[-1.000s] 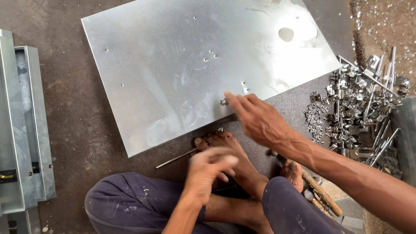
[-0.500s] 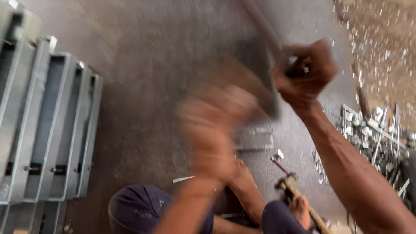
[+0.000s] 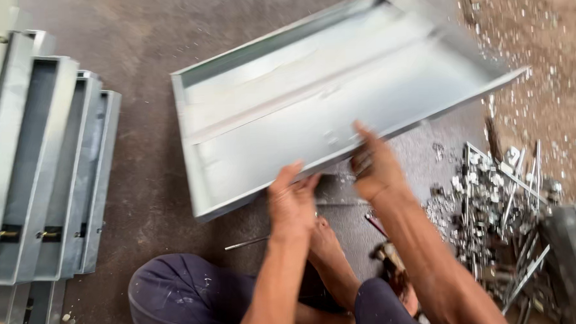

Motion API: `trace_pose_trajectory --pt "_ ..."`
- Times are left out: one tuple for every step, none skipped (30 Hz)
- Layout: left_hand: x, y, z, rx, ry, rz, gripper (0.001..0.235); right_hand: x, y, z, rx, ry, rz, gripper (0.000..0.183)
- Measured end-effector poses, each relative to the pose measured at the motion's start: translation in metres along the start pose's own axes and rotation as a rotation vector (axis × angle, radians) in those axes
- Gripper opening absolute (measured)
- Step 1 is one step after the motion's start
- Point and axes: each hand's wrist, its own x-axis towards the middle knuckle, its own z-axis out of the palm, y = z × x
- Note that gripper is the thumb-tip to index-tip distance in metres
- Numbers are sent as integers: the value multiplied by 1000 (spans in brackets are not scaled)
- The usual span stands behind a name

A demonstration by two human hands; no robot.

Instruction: The person assembles a metal component, first positioning a latch on a metal panel and then using a hammer to secure pins into pre-drilled holes on the panel and its corresponding tray.

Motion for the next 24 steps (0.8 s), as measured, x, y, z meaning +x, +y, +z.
trace_pose_trajectory --pt "-1 6 -17 58 41 35 41 2 23 -13 -52 71 96 25" --pt "-6 11 -35 94 15 62 37 -5 39 -31 7 -2 167 24" --pt "-12 16 -50 127 -19 95 34 -11 50 -37 65 -84 232 25" --pt "-17 17 -61 159 -52 127 30 -18 53 -41 84 -98 256 24" --pt "-21 11 -67 170 -53 77 27 -35 52 -49 102 -108 277 28" --pt "-28 2 -69 181 -54 27 25 -51 51 -52 121 -117 298 35" --pt "-28 -7 -63 185 -68 -13 24 -59 47 -45 147 -153 302 38" --pt "-30 -17 -54 241 -106 -24 21 -69 44 -40 172 -189 305 41" --pt "-34 -30 -44 295 -141 -33 20 -77 41 -36 196 -224 311 44" --pt "-37 -35 -36 350 -176 -42 22 -83 41 -32 204 -227 316 47" --pt "-37 -35 -29 364 -117 -19 22 -87 42 -26 211 -231 319 50" --pt "-36 -37 -23 377 -58 4 23 -88 41 -22 218 -236 322 53" --pt "-35 -37 -20 396 5 24 24 -88 41 -19 236 -251 333 54" --pt "-31 -38 -17 382 -14 40 29 -87 40 -18 255 -266 344 55" --pt "-26 -37 -17 377 -31 52 34 -85 41 -20 283 -277 357 56" --pt "-23 -36 -17 372 -49 64 39 -82 42 -23 263 -304 334 57" --pt "-21 -34 -17 355 -45 27 36 -77 44 -25 242 -333 312 58" --pt "-18 -31 -16 337 -41 -10 33 -72 48 -29 221 -362 290 59" --pt "-14 -29 -12 315 -40 -46 30 -65 48 -34 86 -397 226 61" --pt "-11 -27 -7 269 -79 -44 22 -56 46 -40 -48 -430 161 63" --pt "-9 -24 -2 223 -116 -44 16 -50 44 -49 -182 -459 98 66" --pt "-7 -21 1 177 -152 -44 14 -49 42 -61 -469 -431 -59 71" --pt "-2 -15 6 212 -158 -30 14 -47 37 -71 -761 -407 -220 76" --pt "4 -8 10 247 -163 -15 14 -44 33 -76 -1048 -373 -388 81"
